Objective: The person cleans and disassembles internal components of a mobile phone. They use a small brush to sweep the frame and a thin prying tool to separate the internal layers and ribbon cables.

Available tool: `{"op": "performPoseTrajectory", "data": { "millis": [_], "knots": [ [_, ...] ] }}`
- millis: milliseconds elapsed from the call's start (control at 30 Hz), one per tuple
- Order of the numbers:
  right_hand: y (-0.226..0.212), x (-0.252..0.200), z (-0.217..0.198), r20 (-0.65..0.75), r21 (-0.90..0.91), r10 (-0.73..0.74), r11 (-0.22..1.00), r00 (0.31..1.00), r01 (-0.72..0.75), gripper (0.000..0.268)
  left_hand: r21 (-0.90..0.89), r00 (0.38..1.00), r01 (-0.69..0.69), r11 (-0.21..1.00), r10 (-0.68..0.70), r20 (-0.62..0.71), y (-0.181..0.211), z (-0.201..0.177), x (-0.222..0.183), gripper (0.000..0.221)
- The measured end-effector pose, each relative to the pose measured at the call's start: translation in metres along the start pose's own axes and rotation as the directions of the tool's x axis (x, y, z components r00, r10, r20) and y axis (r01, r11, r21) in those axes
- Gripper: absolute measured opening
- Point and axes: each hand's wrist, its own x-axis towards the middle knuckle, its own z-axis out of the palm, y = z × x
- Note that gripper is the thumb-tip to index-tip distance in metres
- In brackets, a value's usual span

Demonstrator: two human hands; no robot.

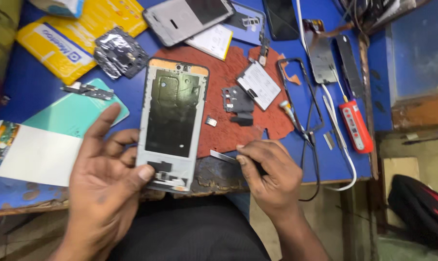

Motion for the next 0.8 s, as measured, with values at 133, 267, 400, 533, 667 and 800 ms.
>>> {"op": "performPoseTrajectory", "data": {
  "millis": [133, 267, 400, 533, 667, 800],
  "knots": [
    [0.017, 0.003, -0.011, -0.073, -0.109, -0.074, 0.992, 0.995, 0.066, 0.014, -0.041, 0.997, 0.069, 0.997, -0.068, 0.022, -0.001, 0.003, 0.002, 0.088],
    [0.081, 0.034, -0.065, -0.286, -0.25, 0.118, 0.949, 0.951, -0.193, 0.011, -0.063, 0.99, 0.1, 0.993, -0.093, 0.106, 0.004, 0.004, 0.004, 0.077],
    [0.148, 0.069, -0.117, -0.166, -0.648, 0.194, 0.718, 0.967, -0.256, 0.01, -0.104, 0.989, 0.089, 0.991, -0.076, 0.124, 0.007, 0.004, 0.005, 0.068],
    [0.183, 0.072, -0.138, -0.164, -0.683, 0.449, 0.591, 0.878, -0.43, 0.014, -0.083, 0.988, 0.127, 0.988, -0.133, -0.073, 0.002, 0.0, 0.008, 0.046],
    [0.207, 0.074, -0.137, -0.143, -0.505, 0.676, 0.578, 0.722, -0.641, 0.019, -0.077, 0.989, 0.109, 0.991, -0.116, -0.096, -0.001, -0.002, 0.01, 0.037],
    [0.218, 0.069, -0.137, -0.103, -0.545, 0.473, 0.709, 0.875, -0.448, 0.023, -0.091, 0.994, 0.084, 0.992, -0.089, -0.063, 0.0, 0.005, 0.019, 0.037]
  ]
}}
